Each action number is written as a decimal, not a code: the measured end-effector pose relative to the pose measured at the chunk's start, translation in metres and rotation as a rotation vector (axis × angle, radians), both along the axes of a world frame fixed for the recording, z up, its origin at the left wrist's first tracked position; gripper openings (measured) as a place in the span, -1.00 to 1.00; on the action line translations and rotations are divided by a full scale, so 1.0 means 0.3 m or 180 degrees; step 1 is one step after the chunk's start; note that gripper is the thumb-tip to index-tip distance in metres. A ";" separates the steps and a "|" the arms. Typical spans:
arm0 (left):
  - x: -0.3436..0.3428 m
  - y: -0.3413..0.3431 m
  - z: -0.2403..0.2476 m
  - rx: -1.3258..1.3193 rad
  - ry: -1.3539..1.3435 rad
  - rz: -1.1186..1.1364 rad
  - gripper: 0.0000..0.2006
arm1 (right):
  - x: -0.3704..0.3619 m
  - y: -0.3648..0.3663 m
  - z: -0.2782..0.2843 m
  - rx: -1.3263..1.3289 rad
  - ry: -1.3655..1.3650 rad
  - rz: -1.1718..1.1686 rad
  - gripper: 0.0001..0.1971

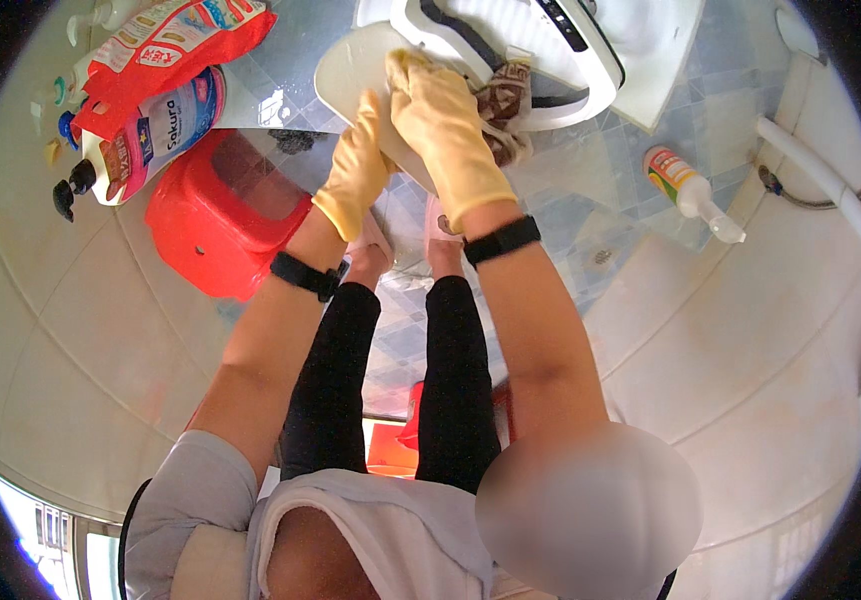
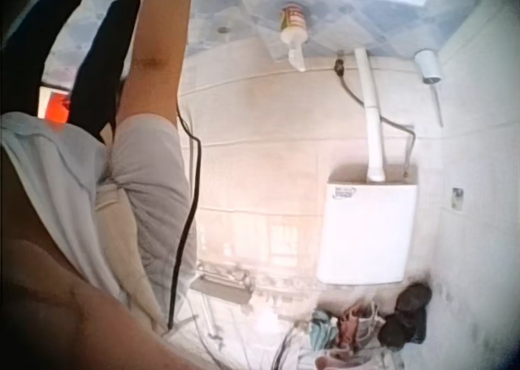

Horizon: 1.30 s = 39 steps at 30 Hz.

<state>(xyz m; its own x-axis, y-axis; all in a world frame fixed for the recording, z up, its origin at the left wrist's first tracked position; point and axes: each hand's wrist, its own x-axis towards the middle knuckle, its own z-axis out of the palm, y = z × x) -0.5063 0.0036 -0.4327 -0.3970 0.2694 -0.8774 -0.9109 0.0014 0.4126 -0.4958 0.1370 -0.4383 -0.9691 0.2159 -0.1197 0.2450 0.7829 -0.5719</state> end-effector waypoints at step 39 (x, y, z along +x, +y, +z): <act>-0.126 0.249 0.247 -0.1442 0.1245 -0.2040 -0.66 | -0.135 0.224 0.014 0.0416 0.0638 0.0210 -0.64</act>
